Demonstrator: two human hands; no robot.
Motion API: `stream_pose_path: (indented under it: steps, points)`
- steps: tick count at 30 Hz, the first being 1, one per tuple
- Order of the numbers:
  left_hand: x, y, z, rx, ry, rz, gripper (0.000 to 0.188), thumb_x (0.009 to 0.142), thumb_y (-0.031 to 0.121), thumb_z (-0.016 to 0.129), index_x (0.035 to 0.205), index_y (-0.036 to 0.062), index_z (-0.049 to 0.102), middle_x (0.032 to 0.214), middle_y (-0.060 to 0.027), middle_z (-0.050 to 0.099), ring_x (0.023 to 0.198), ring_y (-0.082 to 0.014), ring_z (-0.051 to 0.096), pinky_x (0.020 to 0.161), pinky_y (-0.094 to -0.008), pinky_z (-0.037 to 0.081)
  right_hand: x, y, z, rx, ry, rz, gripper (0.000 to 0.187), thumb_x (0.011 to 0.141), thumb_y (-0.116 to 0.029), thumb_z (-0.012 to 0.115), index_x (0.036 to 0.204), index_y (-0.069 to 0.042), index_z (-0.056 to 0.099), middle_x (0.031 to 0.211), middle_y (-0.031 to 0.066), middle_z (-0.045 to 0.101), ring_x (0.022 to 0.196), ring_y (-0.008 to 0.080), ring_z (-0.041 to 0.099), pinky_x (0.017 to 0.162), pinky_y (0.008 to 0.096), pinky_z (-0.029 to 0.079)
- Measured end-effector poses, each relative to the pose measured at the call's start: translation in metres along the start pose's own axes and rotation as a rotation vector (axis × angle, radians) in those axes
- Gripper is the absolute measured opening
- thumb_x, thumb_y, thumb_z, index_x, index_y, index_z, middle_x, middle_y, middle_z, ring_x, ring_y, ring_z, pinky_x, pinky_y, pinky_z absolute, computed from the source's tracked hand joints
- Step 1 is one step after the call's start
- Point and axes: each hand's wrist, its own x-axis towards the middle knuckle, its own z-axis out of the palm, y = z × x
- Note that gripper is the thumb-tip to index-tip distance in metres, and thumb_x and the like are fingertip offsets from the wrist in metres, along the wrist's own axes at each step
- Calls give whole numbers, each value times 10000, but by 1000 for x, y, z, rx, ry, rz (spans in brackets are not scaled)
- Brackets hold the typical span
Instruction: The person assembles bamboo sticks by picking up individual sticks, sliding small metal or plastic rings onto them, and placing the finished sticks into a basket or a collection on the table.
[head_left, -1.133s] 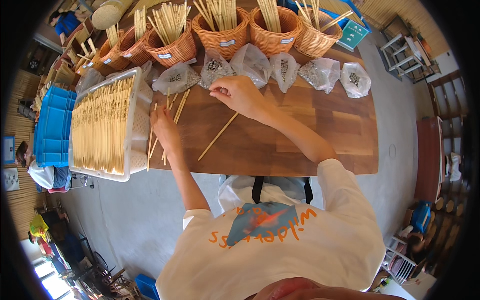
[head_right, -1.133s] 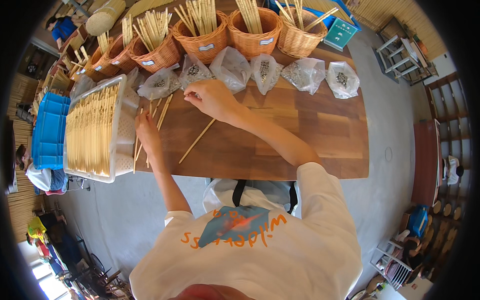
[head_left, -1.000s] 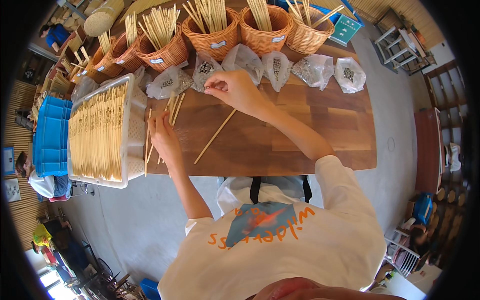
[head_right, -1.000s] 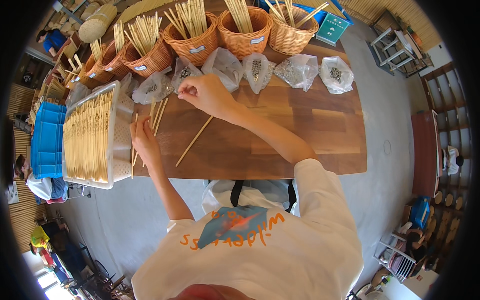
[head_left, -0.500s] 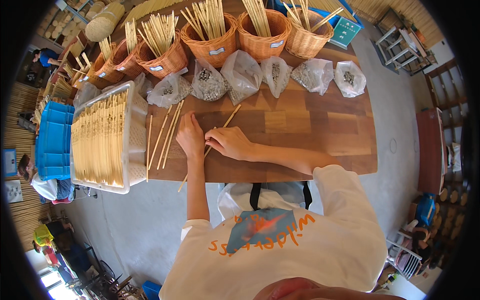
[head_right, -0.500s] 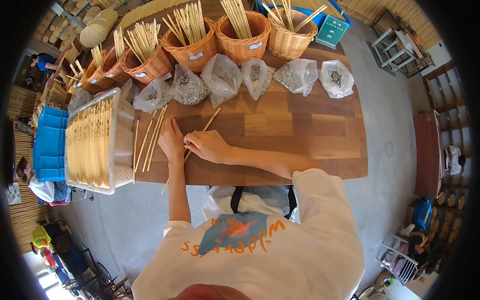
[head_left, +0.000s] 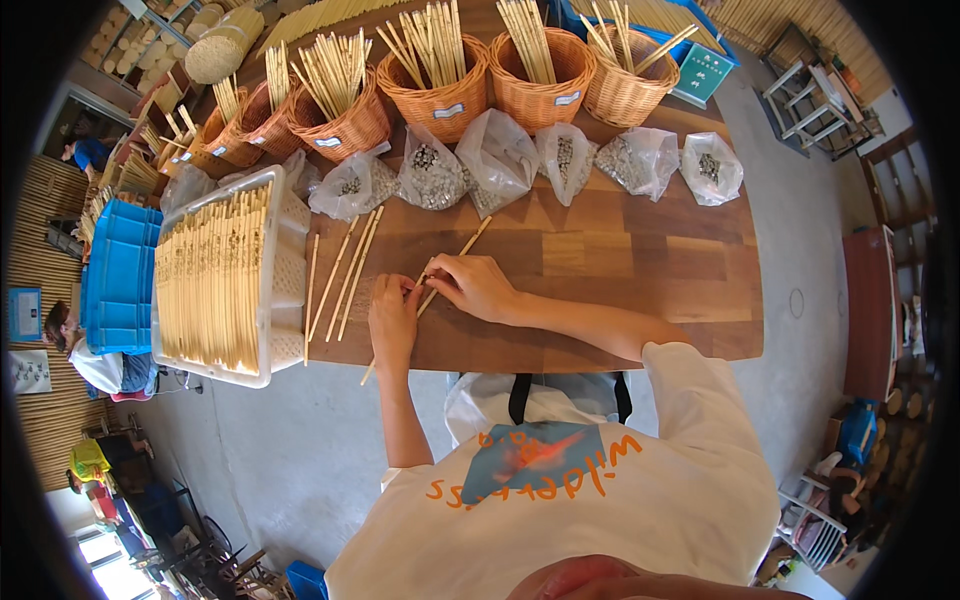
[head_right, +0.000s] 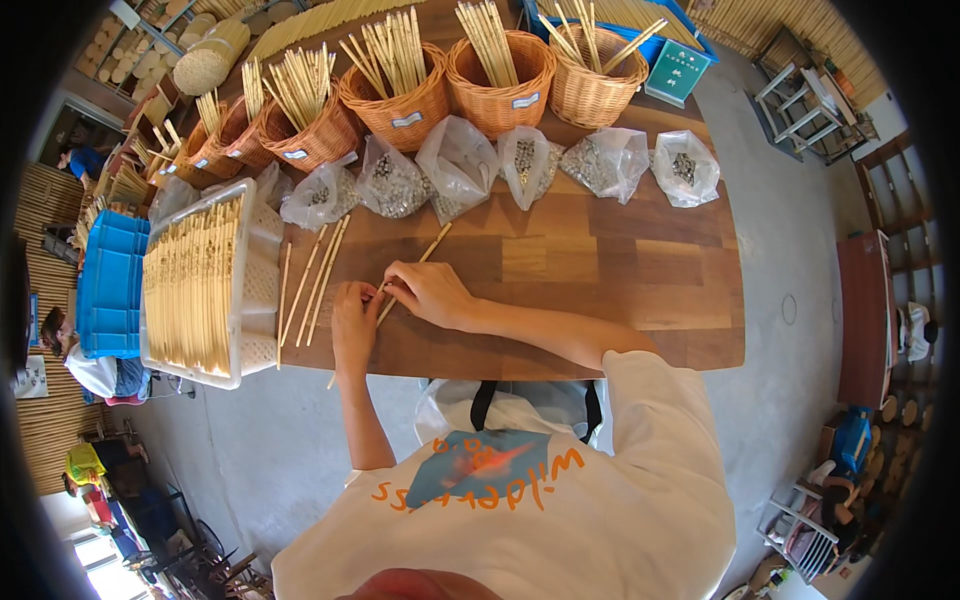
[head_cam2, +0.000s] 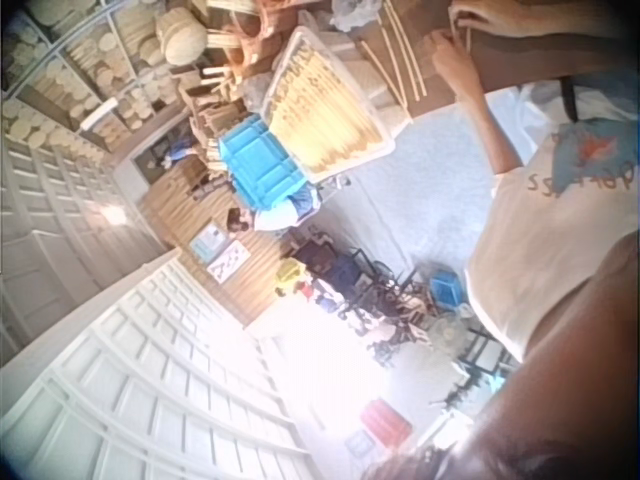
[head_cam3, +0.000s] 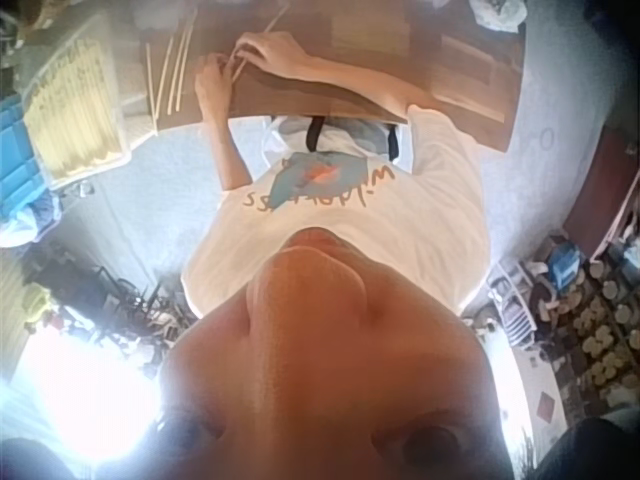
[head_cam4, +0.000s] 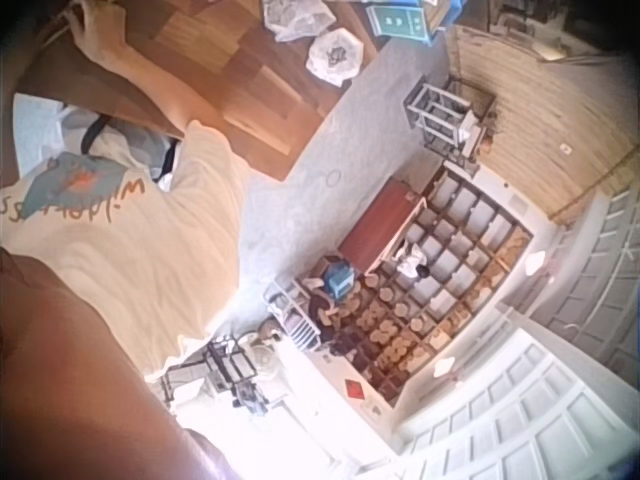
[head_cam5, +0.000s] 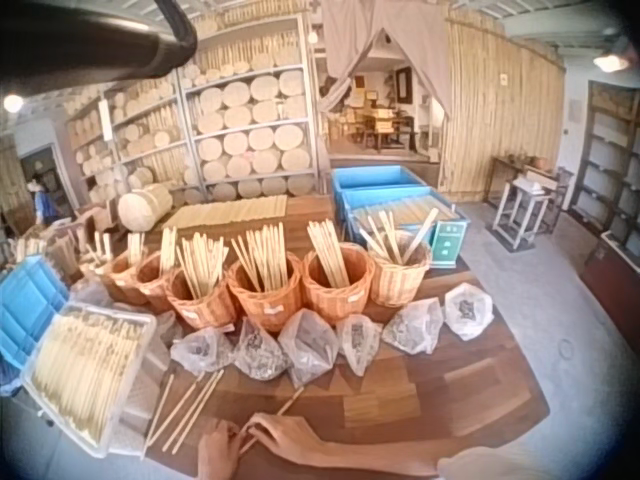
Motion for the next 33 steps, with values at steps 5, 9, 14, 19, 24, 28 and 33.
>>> stream_pose_path:
  steps: [5,9,14,19,24,28,33]
  points:
    - [6,12,-5,80,77,-59,113,975,98,619,999,-1,570,957,-196,636,855,-408,634,706,-492,481,4,-4,-6,33,52,9,163,895,-128,746,983,-47,635,829,102,718,738,259,722,628,357,552]
    - [10,37,-21,-11,198,22,98,1000,94,596,1025,4,569,945,-196,643,810,-407,635,670,-485,481,30,-16,-37,102,94,122,157,877,-135,779,926,-33,669,787,71,719,690,171,715,618,300,546]
    - [10,71,-28,-220,312,101,58,979,26,624,1026,1,600,916,-130,631,753,-279,654,618,-384,505,53,-58,-98,169,72,211,179,849,-99,816,934,-11,686,826,41,750,741,84,715,659,231,552]
    - [13,108,-25,-343,317,130,81,951,-16,650,1018,-3,606,918,-101,624,765,-206,649,647,-320,518,49,-67,-136,323,-27,191,138,871,-45,786,930,19,680,889,68,756,815,107,725,716,235,572]
    - [11,118,-27,-430,373,141,106,932,-32,671,1018,-6,614,941,-97,630,780,-194,639,678,-300,521,52,-84,-155,333,-43,235,113,882,-31,770,962,22,710,934,75,757,845,105,722,745,237,579]
    - [12,118,-25,-418,405,232,140,903,-61,692,1010,-2,623,952,-98,638,768,-182,631,647,-291,516,50,-80,-156,361,-16,210,127,881,-23,766,993,23,726,935,81,759,854,112,725,772,238,584]
    - [11,118,-28,-390,400,274,144,879,-66,716,983,-2,638,958,-109,650,729,-188,630,589,-289,505,50,-89,-164,276,-43,207,124,877,-15,766,989,24,731,927,85,763,859,125,730,785,244,589]
